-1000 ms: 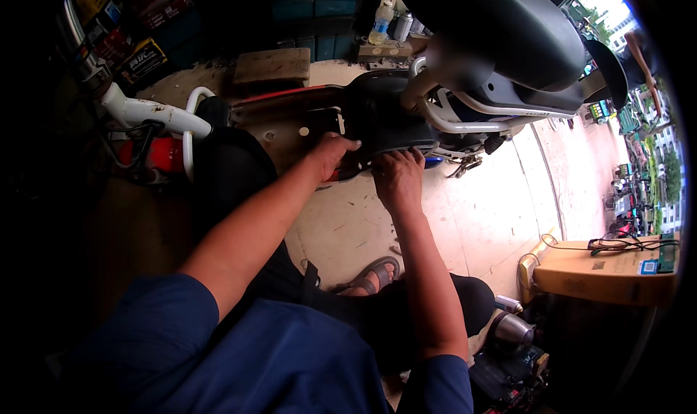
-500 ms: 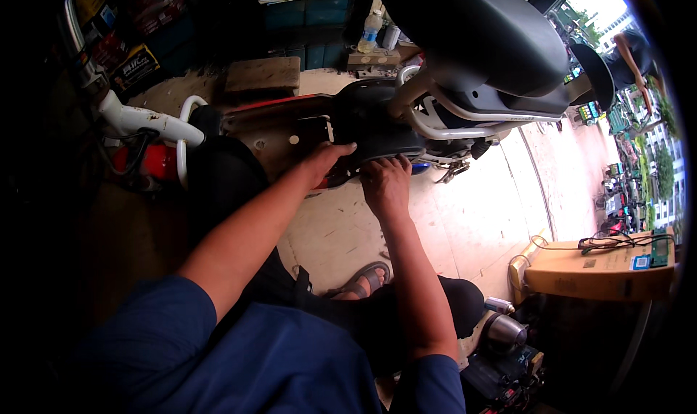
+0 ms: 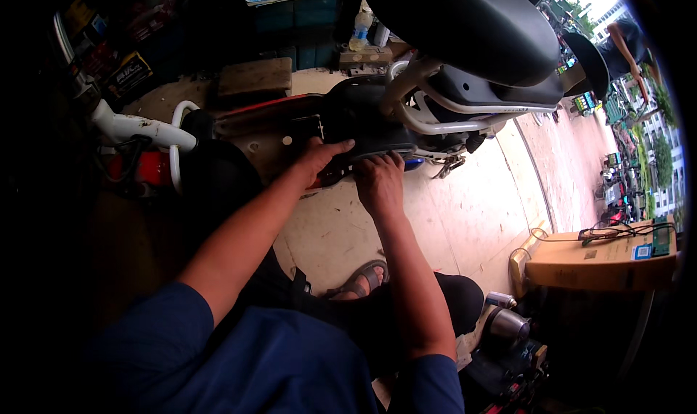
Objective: The person assembles components of a scooter by aligning a plastic panel with the frame and securing it with screws using a power drill. They pick up screws by hand, position them in pre-drilled holes, and use the power drill to tighten them while holding the parts in place.
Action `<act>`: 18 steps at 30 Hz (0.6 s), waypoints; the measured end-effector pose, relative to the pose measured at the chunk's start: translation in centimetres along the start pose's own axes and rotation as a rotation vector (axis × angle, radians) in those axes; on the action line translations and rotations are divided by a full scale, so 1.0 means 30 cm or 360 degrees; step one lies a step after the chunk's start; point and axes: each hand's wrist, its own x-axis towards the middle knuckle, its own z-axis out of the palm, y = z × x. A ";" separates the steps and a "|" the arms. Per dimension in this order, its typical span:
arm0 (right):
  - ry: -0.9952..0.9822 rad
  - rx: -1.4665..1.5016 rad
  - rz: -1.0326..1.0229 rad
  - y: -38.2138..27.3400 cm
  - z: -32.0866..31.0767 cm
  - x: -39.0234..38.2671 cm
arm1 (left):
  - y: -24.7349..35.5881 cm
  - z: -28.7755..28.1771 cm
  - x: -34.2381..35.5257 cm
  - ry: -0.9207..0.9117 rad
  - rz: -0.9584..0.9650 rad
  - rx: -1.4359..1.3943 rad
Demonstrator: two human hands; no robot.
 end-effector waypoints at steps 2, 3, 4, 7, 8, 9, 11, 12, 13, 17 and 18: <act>0.0018 -0.0046 -0.0007 0.010 -0.004 -0.003 | 0.044 0.024 -0.034 0.0001 0.0038 -0.0092; 0.0029 -0.0060 -0.0010 0.010 -0.001 -0.004 | 0.060 0.029 -0.050 0.0016 0.0027 -0.0103; 0.0037 -0.0063 -0.0015 0.010 -0.001 -0.004 | 0.065 0.032 -0.055 0.0029 0.0014 -0.0114; 0.0066 -0.0110 -0.0040 0.007 0.003 -0.006 | 0.048 0.018 -0.030 0.0073 0.0038 -0.0062; 0.0076 -0.0121 -0.0035 0.008 0.006 -0.006 | 0.046 0.011 -0.021 0.0093 0.0035 -0.0025; 0.0082 -0.0132 -0.0035 0.011 0.010 -0.006 | 0.042 0.006 -0.013 0.0077 0.0042 -0.0007; 0.0087 -0.0110 -0.0033 0.015 0.014 -0.011 | 0.033 0.000 0.001 0.0070 0.0031 0.0004; 0.0086 -0.0099 -0.0026 0.017 0.011 -0.013 | 0.033 0.002 0.007 0.0051 0.0032 -0.0019; 0.0085 -0.0087 -0.0019 0.019 0.010 -0.016 | 0.032 0.003 0.012 0.0069 0.0009 -0.0050; 0.0127 -0.0133 -0.0034 0.043 0.029 -0.018 | 0.020 0.004 0.027 0.0094 -0.0006 -0.0033; 0.0127 -0.0156 -0.0040 0.041 0.029 -0.016 | 0.025 0.007 0.021 0.0093 0.0021 -0.0019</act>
